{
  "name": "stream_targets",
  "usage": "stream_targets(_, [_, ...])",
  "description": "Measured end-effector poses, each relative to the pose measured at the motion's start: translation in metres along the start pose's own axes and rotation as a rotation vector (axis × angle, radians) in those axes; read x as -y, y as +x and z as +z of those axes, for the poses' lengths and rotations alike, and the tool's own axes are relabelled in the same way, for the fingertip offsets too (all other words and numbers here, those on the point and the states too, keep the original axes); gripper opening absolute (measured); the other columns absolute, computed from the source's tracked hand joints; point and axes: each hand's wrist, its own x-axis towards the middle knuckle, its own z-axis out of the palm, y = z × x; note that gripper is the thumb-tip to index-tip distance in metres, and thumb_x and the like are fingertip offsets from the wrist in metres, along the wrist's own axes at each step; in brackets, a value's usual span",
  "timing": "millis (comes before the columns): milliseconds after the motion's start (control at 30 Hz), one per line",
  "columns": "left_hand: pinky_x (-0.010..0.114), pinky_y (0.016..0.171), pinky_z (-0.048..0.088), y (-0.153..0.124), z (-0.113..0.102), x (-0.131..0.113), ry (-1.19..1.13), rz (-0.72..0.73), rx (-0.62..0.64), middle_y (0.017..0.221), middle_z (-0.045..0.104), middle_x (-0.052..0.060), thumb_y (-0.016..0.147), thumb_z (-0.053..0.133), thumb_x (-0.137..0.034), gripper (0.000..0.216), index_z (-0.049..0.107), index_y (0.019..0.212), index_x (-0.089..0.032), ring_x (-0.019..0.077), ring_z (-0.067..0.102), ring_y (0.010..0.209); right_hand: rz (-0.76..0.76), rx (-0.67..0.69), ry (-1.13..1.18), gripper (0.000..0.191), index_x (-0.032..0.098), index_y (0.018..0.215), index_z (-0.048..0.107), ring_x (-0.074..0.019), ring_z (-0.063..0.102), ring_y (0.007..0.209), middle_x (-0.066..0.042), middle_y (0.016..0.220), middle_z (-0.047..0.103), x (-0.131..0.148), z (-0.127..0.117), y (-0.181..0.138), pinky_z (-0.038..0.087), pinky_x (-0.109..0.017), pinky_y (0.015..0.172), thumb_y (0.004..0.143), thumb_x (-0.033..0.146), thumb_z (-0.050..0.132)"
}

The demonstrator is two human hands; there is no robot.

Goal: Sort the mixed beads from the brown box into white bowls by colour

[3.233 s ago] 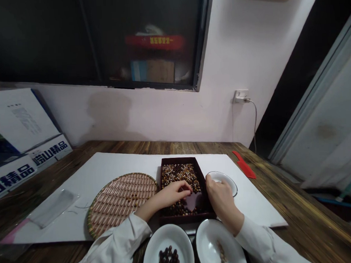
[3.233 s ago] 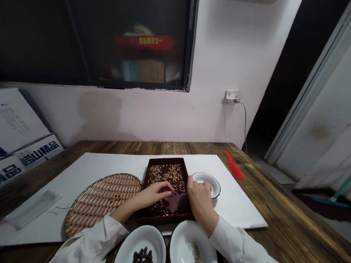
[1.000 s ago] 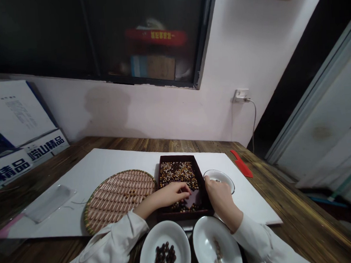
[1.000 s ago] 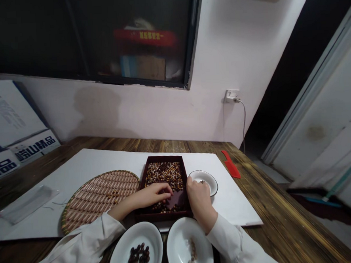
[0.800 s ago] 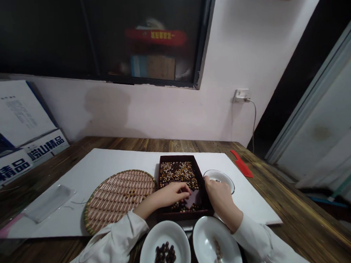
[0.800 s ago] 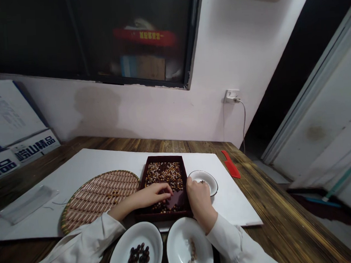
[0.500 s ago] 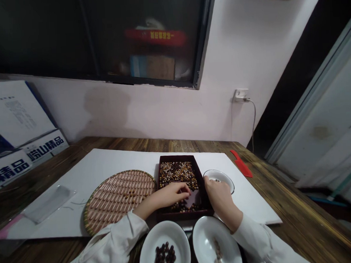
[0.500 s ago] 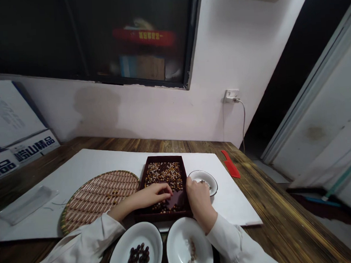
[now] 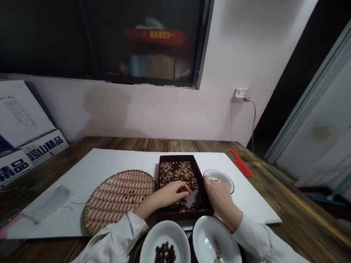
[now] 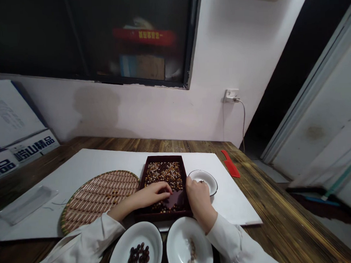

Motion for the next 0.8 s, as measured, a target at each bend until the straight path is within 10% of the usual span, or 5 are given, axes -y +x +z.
stream_targets(333, [0.046,0.113,0.026,-0.001,0.004,0.006,0.304,-0.115,-0.165,0.135,0.047,0.010,0.086,0.056,-0.032,0.026,0.058,0.110,-0.021,0.0278,0.039,0.130,-0.007,0.031,0.017,0.024,0.010,0.103,0.060,-0.0270,0.072,0.084,-0.016,0.084,0.071,0.000,0.001,0.001,0.049,-0.032,0.064,0.092,0.004,0.040])
stream_targets(800, [0.044,0.108,0.035,-0.008,0.008,0.008,0.421,-0.029,-0.035,0.132,0.050,0.013,0.088,0.052,-0.031,0.034,0.055,0.119,-0.017,0.0293,0.045,0.125,-0.017,-0.032,0.001,0.017,0.011,0.098,0.060,-0.0269,0.072,0.079,-0.014,0.078,0.070,-0.001,0.010,0.002,0.048,-0.031,0.063,0.090,0.006,0.045])
